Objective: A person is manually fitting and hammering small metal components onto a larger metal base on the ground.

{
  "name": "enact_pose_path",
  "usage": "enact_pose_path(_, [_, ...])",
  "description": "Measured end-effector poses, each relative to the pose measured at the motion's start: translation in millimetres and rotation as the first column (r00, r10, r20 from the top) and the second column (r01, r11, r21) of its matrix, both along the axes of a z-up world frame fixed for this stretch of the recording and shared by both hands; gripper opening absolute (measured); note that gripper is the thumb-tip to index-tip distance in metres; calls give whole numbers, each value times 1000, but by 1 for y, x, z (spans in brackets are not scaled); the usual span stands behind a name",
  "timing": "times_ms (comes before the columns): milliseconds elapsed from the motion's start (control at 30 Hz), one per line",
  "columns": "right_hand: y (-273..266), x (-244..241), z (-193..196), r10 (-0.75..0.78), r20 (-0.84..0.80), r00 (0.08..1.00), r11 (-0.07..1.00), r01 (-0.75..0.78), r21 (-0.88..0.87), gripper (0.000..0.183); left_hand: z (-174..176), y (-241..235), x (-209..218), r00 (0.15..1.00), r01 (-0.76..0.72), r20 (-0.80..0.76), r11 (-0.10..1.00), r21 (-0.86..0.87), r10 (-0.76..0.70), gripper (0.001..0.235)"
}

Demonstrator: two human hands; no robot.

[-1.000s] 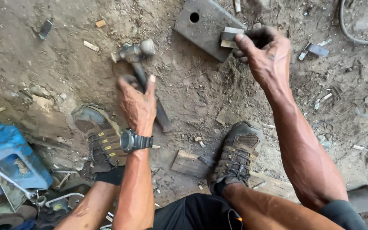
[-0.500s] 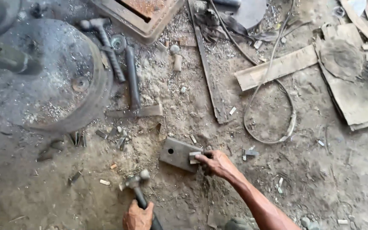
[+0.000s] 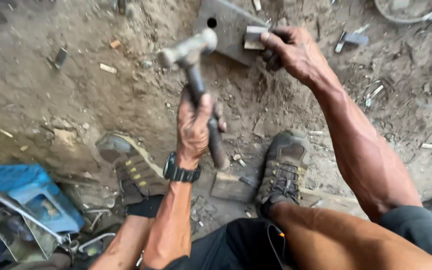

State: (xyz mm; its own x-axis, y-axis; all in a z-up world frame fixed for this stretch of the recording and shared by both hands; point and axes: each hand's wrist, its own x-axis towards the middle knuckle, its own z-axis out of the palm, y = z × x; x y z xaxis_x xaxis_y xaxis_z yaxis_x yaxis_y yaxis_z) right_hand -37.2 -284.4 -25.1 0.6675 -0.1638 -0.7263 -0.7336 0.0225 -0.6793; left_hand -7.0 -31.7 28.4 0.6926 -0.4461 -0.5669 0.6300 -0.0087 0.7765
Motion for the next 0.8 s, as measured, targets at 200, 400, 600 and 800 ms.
enact_pose_path(200, [4, 2, 1, -104, 57, 993, 995, 104, 9, 29, -19, -34, -8, 874, 213, 293, 847, 487, -388, 53])
enact_pose_path(400, [2, 1, 1, -47, 65, 997, 998, 50, -34, 25, -16, -55, -2, 778, 219, 387, 790, 572, -496, 52])
enact_pose_path(600, [2, -3, -4, -30, 107, 994, 998, 35, -47, 31, 8, -58, -5, 699, 79, 536, 797, 599, -473, 44])
enact_pose_path(800, [3, -3, -4, 2, 94, 996, 996, 7, -93, 33, -39, -54, -10, 763, 205, 409, 787, 582, -501, 60])
